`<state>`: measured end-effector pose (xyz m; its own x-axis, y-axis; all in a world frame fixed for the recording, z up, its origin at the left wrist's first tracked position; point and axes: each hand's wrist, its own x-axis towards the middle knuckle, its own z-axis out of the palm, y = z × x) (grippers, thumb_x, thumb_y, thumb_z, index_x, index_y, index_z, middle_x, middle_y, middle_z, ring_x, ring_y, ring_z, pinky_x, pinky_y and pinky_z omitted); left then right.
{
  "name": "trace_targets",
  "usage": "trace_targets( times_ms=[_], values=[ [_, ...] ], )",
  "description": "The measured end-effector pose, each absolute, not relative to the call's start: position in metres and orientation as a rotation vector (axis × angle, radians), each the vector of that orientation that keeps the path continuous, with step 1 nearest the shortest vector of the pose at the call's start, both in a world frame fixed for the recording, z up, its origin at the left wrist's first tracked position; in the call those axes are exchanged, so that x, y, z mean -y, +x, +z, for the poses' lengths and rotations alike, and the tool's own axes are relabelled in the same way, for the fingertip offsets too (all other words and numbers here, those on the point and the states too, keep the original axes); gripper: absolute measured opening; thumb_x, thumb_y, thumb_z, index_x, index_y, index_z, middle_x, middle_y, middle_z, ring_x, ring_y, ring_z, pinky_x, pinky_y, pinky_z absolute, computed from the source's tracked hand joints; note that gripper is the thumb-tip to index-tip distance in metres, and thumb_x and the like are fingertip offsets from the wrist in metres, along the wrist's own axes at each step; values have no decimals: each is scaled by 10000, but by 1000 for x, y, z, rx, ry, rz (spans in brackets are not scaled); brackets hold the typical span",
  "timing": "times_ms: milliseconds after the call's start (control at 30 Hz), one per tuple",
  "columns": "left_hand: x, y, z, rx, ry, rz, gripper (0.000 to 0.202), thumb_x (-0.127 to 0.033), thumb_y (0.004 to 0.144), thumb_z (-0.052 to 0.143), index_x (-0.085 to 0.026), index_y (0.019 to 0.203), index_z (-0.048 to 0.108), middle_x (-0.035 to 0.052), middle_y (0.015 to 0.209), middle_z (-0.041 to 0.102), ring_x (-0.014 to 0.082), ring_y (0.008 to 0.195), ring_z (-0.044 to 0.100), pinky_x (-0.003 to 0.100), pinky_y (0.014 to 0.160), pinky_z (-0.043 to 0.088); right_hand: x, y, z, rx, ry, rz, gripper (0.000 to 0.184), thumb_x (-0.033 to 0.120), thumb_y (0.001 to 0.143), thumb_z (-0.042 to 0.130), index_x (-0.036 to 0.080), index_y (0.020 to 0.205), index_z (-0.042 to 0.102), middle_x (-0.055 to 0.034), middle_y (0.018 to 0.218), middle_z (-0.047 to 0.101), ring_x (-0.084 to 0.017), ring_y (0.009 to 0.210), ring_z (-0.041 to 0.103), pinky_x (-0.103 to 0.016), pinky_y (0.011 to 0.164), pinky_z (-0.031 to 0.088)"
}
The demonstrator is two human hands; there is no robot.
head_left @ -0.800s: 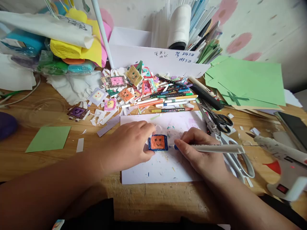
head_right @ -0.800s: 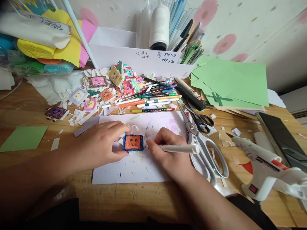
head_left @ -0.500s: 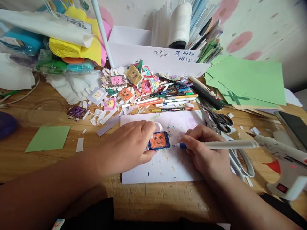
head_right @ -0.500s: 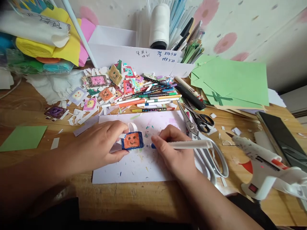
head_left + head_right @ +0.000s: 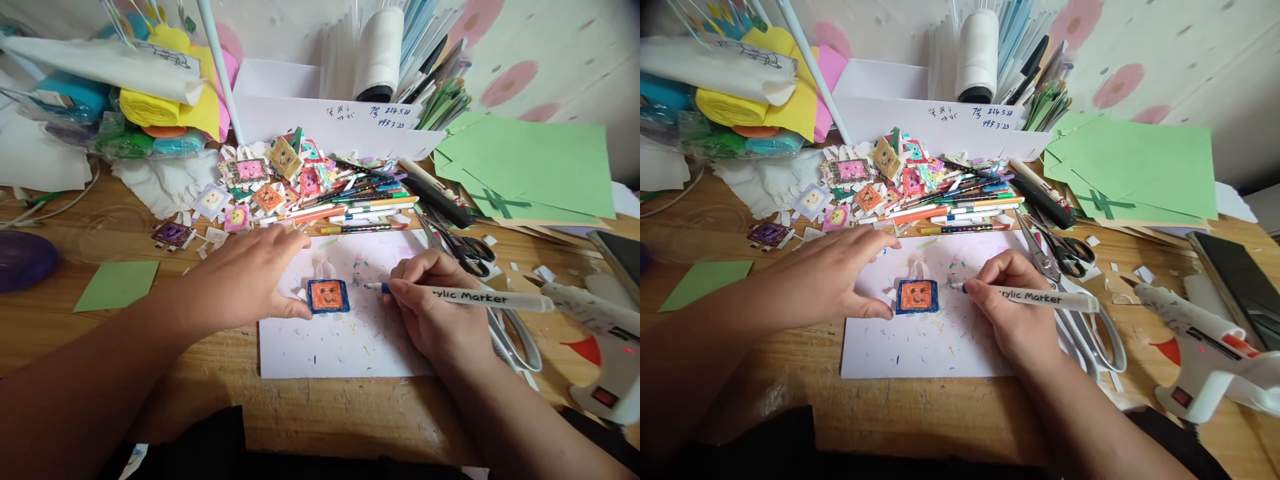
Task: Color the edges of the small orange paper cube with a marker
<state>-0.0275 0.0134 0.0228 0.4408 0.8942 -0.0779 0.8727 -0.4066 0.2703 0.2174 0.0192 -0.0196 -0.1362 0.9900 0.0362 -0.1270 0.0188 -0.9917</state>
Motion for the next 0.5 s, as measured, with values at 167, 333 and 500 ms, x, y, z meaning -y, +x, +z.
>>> trace_targets(
  times_ms=[167, 333, 500],
  values=[
    [-5, -20, 21, -1547, 2584, 193, 523, -526, 640, 722, -267, 1074, 584, 76, 1197, 496, 331, 1111, 419, 514, 947, 237, -16, 219, -23, 1271, -1104, 1287, 243, 356, 802, 669, 225, 640, 545, 34, 507, 470, -111, 442, 380, -277, 414, 249],
    [4, -6, 15, -1459, 2579, 221, 293, -390, 685, 703, -222, 905, 607, 55, 1106, 538, 280, 1022, 455, 446, 843, 292, -16, 218, -23, 1291, -1147, 1287, 193, 339, 805, 669, 240, 681, 559, 24, 546, 502, -110, 431, 366, -276, 382, 218],
    [2, -7, 15, -1397, 2513, 290, 217, -233, 738, 599, -214, 954, 588, 39, 1004, 607, 248, 977, 531, 398, 829, 351, -17, 219, -24, 1325, -1053, 1348, 202, 261, 766, 697, 236, 670, 521, 47, 524, 447, -107, 451, 344, -270, 416, 243]
  ],
)
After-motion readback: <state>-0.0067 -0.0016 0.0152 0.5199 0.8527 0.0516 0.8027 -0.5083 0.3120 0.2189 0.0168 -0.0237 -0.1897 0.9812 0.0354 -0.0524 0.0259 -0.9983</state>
